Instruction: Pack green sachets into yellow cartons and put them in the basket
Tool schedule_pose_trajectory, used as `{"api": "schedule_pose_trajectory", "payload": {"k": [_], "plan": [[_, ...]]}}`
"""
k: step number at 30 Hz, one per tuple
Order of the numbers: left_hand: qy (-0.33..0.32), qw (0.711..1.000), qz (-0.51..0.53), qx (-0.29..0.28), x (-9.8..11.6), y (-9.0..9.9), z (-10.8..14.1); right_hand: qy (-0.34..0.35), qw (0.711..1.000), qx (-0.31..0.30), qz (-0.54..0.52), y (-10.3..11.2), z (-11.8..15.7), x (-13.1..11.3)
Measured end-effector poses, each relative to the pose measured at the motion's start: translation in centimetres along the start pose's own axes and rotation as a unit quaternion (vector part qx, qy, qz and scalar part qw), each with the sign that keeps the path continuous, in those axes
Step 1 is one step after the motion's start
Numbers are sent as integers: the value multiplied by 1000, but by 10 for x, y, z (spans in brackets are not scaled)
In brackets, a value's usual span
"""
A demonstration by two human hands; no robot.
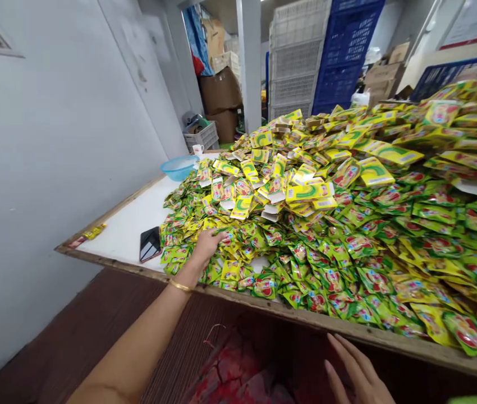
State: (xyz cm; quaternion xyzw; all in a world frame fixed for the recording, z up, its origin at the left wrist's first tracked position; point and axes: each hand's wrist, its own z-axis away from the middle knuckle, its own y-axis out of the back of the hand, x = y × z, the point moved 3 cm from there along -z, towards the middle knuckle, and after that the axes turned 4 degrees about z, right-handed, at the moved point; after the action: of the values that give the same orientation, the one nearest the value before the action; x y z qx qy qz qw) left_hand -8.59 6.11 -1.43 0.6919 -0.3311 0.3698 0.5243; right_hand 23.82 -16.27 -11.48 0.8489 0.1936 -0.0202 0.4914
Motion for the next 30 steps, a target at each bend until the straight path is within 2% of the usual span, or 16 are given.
{"api": "schedule_pose_trajectory", "payload": {"k": [4,6,12,19,25,30], "plan": [[-23,994,-101,-44,5,-25,-10,41,998,31,23,12,-27,-35],[-34,988,-137,-63,6,-32,-9,53,997,46,29,17,-36,-48],[-68,972,-206,-92,5,-28,4,52,998,43,5,19,-42,-55],[-78,962,-221,-142,8,-25,-4,30,998,-10,-60,17,-69,-72],[-103,973,-178,-102,5,-16,12,41,994,-14,-99,23,-106,-84],[-124,991,-51,-27,-6,-13,18,49,995,65,-51,48,-181,-58]]}}
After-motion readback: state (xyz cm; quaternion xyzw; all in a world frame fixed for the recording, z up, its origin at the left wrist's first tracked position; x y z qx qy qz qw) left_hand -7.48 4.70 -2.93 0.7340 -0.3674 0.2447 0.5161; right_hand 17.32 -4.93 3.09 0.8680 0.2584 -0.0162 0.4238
